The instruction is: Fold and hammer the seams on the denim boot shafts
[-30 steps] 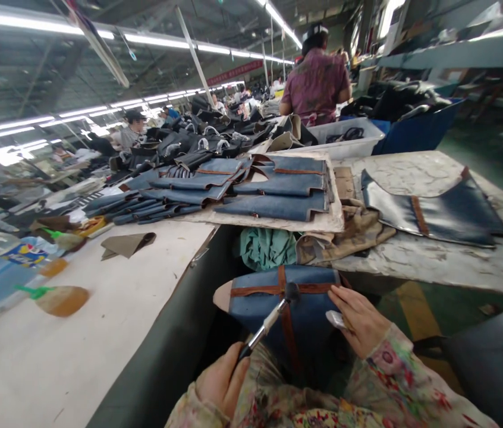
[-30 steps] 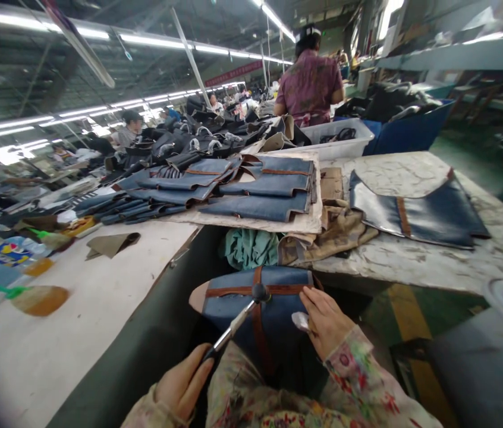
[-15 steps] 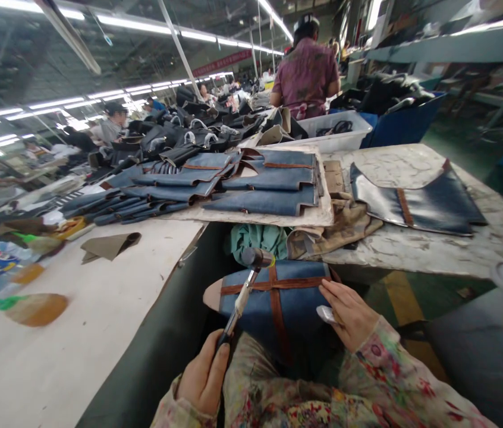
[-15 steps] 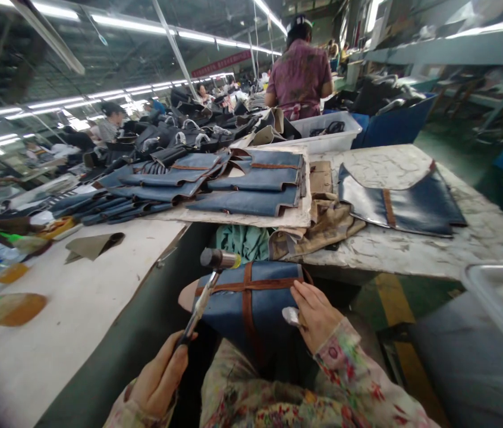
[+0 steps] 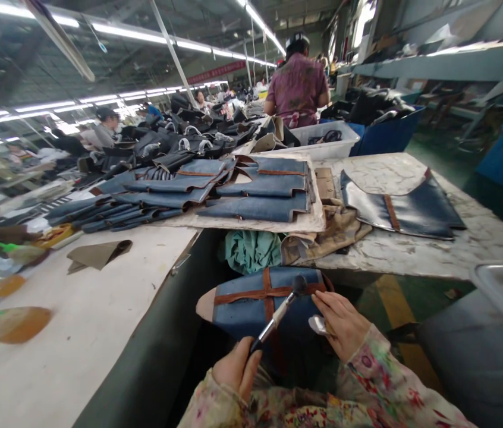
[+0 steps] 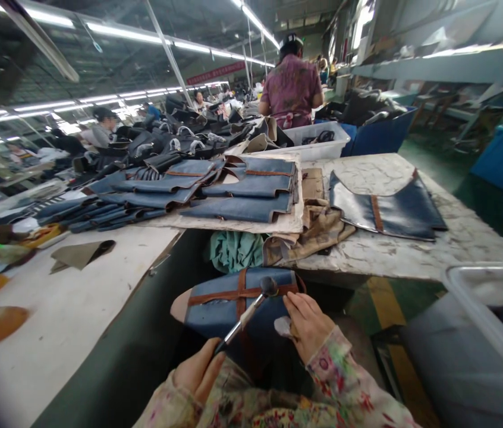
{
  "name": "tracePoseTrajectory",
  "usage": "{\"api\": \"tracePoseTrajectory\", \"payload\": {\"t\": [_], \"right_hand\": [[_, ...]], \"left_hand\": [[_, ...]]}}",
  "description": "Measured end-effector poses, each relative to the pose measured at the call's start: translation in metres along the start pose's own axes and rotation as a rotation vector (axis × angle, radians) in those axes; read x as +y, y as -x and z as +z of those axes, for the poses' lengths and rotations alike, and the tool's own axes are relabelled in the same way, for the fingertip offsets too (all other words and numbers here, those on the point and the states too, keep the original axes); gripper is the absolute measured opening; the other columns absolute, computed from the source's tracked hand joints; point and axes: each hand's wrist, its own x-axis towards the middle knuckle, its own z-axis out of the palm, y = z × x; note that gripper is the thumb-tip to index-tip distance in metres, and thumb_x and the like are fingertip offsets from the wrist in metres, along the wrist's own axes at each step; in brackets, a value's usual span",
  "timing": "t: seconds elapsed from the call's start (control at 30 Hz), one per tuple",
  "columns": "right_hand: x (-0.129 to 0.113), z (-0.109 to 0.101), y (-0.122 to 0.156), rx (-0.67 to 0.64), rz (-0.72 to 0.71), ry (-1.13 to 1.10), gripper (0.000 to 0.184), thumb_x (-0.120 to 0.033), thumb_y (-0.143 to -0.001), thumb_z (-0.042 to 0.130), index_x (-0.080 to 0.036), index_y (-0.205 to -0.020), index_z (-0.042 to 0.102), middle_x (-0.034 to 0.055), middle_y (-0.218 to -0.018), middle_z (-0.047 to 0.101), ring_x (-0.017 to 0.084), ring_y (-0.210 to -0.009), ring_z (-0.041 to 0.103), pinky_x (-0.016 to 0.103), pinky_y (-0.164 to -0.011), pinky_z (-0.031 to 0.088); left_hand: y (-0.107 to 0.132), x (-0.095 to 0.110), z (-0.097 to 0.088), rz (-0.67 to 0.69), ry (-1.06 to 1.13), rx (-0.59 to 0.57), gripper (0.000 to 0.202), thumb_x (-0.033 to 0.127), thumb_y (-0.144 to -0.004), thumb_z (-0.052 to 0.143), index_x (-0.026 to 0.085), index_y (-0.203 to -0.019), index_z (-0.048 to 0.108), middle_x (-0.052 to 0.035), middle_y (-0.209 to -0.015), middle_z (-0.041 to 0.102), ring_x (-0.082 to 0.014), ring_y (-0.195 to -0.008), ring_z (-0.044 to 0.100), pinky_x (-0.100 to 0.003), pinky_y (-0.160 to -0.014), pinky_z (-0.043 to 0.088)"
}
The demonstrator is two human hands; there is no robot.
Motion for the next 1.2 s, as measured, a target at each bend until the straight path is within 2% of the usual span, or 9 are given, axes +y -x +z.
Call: {"api": "tracePoseTrajectory", "payload": {"t": [0.13, 0.3, 0.5, 0.67, 0.8, 0.87, 1.03, 1.1, 1.2], "right_hand": [[0.001, -0.001, 0.002, -0.013, -0.008, -0.029, 0.040, -0.014, -0.079, 0.035, -0.005, -0.113, 0.052, 0.0143, -0.112, 0.052, 0.022, -0.107, 0.043, 0.038, -0.090, 0.043], [0.004, 0.000, 0.003, -0.044, -0.010, -0.066, 0.043, -0.015, -0.075, 0.037, -0.009, -0.115, 0.051, 0.0134, -0.112, 0.051, 0.023, -0.107, 0.043, 0.039, -0.092, 0.041], [0.008, 0.005, 0.004, -0.006, -0.036, -0.084, 0.043, -0.014, -0.075, 0.036, -0.007, -0.115, 0.051, 0.0143, -0.111, 0.051, 0.024, -0.106, 0.044, 0.040, -0.092, 0.040], [0.009, 0.007, 0.005, -0.003, -0.052, -0.083, 0.044, -0.013, -0.072, 0.037, -0.009, -0.114, 0.051, 0.0134, -0.110, 0.052, 0.023, -0.106, 0.045, 0.040, -0.091, 0.041], [0.011, 0.006, 0.006, -0.021, -0.041, -0.076, 0.044, -0.014, -0.074, 0.037, -0.011, -0.115, 0.051, 0.0128, -0.111, 0.051, 0.023, -0.106, 0.045, 0.040, -0.091, 0.041], [0.012, 0.005, 0.005, -0.032, -0.044, -0.070, 0.044, -0.014, -0.073, 0.037, -0.011, -0.115, 0.051, 0.0128, -0.111, 0.052, 0.023, -0.105, 0.045, 0.040, -0.090, 0.041], [0.000, 0.001, -0.012, -0.070, -0.069, -0.068, 0.041, -0.011, -0.068, 0.039, -0.010, -0.106, 0.055, 0.0128, -0.102, 0.055, 0.022, -0.099, 0.048, 0.038, -0.087, 0.043], [-0.013, 0.001, -0.026, -0.119, -0.106, -0.099, 0.042, -0.010, -0.067, 0.039, -0.011, -0.105, 0.056, 0.0123, -0.101, 0.055, 0.022, -0.098, 0.048, 0.037, -0.087, 0.043], [-0.039, 0.006, -0.050, -0.210, -0.175, -0.151, 0.047, -0.009, -0.065, 0.041, -0.011, -0.110, 0.053, 0.0121, -0.105, 0.053, 0.022, -0.100, 0.046, 0.036, -0.089, 0.042]], "left_hand": [[0.005, 0.003, -0.004, 0.053, 0.070, 0.073, 0.035, 0.043, -0.084, 0.026, 0.026, -0.101, 0.052, 0.0008, -0.074, 0.063, -0.0123, -0.067, 0.060, -0.021, -0.060, 0.041], [0.019, -0.019, -0.007, -0.058, 0.075, 0.030, 0.033, 0.040, -0.083, 0.029, 0.024, -0.096, 0.054, 0.0006, -0.069, 0.063, -0.0132, -0.063, 0.060, -0.021, -0.058, 0.043], [0.036, -0.048, -0.029, -0.194, 0.100, 0.305, 0.043, 0.047, -0.082, 0.028, 0.021, -0.107, 0.050, -0.0005, -0.073, 0.064, -0.0137, -0.065, 0.061, -0.022, -0.061, 0.046], [0.041, -0.062, -0.029, -0.250, -0.007, 0.170, 0.035, 0.043, -0.082, 0.029, 0.024, -0.093, 0.056, 0.0012, -0.062, 0.062, -0.0132, -0.062, 0.061, -0.020, -0.061, 0.046], [0.043, -0.066, -0.031, -0.221, 0.052, 0.326, 0.037, 0.046, -0.081, 0.031, 0.024, -0.101, 0.053, 0.0008, -0.075, 0.064, -0.0125, -0.067, 0.061, -0.019, -0.064, 0.046], [0.045, -0.069, -0.030, -0.234, 0.064, 0.373, 0.040, 0.048, -0.081, 0.030, 0.023, -0.104, 0.052, 0.0012, -0.070, 0.063, -0.0125, -0.062, 0.060, -0.019, -0.061, 0.045], [0.047, -0.083, -0.025, -0.280, -0.018, 0.212, 0.033, 0.043, -0.081, 0.030, 0.025, -0.096, 0.055, 0.0022, -0.062, 0.061, -0.0119, -0.058, 0.059, -0.019, -0.057, 0.044], [0.047, -0.092, -0.039, -0.292, -0.063, 0.247, 0.033, 0.045, -0.080, 0.032, 0.027, -0.096, 0.054, 0.0020, -0.073, 0.064, -0.0124, -0.067, 0.060, -0.020, -0.062, 0.045], [0.048, -0.114, -0.081, -0.354, -0.182, 0.358, 0.039, 0.051, -0.079, 0.031, 0.027, -0.100, 0.052, 0.0010, -0.081, 0.064, -0.0144, -0.073, 0.061, -0.022, -0.066, 0.046]]}}
